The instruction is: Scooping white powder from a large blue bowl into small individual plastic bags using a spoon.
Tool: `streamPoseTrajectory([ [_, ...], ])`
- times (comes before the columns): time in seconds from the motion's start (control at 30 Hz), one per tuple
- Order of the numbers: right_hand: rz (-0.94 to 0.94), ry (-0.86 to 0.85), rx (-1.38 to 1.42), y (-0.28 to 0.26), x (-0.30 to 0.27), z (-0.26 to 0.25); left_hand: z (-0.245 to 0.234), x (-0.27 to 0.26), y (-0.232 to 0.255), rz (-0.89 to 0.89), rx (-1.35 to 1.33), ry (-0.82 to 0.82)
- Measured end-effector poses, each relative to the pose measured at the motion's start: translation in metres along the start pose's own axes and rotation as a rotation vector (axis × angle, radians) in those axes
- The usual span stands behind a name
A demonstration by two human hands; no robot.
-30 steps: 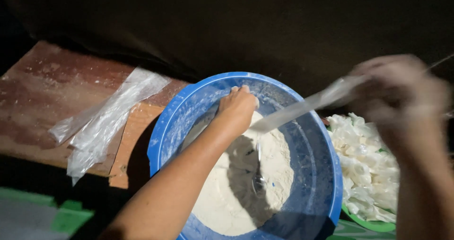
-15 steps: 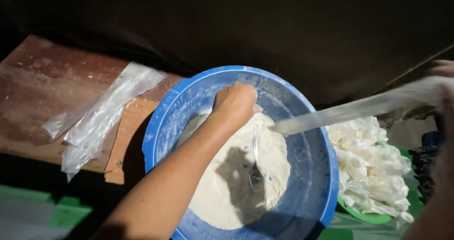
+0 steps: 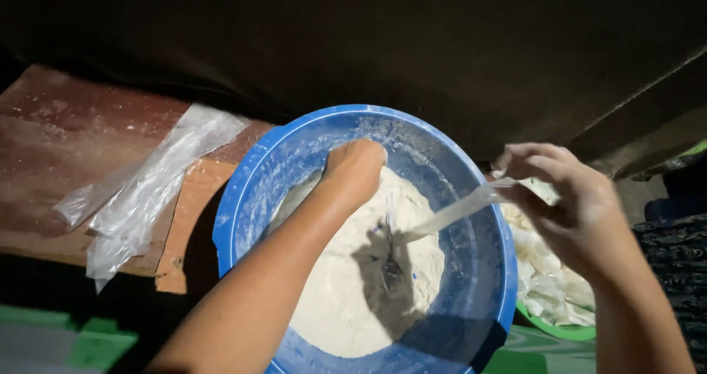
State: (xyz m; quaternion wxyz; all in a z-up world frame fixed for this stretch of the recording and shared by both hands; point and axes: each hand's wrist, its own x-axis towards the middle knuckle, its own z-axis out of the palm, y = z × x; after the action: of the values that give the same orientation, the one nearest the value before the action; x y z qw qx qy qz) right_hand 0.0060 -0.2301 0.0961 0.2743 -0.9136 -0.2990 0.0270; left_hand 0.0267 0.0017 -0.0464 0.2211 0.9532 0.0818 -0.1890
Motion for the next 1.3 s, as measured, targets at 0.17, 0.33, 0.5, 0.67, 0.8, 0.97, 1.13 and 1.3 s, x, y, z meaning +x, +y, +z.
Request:
streamPoseTrajectory([
  [0.17, 0.000, 0.115, 0.253, 0.006, 0.001, 0.012, -0.005, -0.037, 0.011, 0.502, -0.566, -0.041],
  [0.33, 0.053, 0.032, 0.372, 0.010, 0.019, 0.042, 0.006, -0.042, 0.037, 0.640, -1.025, -0.152],
  [0.5, 0.140, 0.221, 0.947, 0.030, 0.036, 0.065, 0.029, -0.022, 0.029, 0.656, -1.052, 0.119],
  [0.67, -0.043, 0.155, 1.162, 0.034, 0.048, 0.039, 0.016, -0.032, 0.035, 0.585, -0.898, 0.102],
  [0.8, -0.041, 0.254, 1.164, 0.019, 0.053, 0.029, 0.006, -0.032, 0.030, 0.570, -0.832, 0.135],
  [0.97, 0.026, 0.303, 1.143, 0.018, 0.054, 0.030, 0.013, -0.021, 0.025, 0.568, -0.889, 0.094],
  [1.13, 0.027, 0.312, 1.128, 0.019, 0.049, 0.035, 0.024, -0.020, 0.025, 0.571, -0.960, 0.069],
  [1.3, 0.243, 0.380, 1.066, 0.068, 0.039, 0.097, 0.049, -0.008, 0.000, 0.503, -0.761, 0.211],
])
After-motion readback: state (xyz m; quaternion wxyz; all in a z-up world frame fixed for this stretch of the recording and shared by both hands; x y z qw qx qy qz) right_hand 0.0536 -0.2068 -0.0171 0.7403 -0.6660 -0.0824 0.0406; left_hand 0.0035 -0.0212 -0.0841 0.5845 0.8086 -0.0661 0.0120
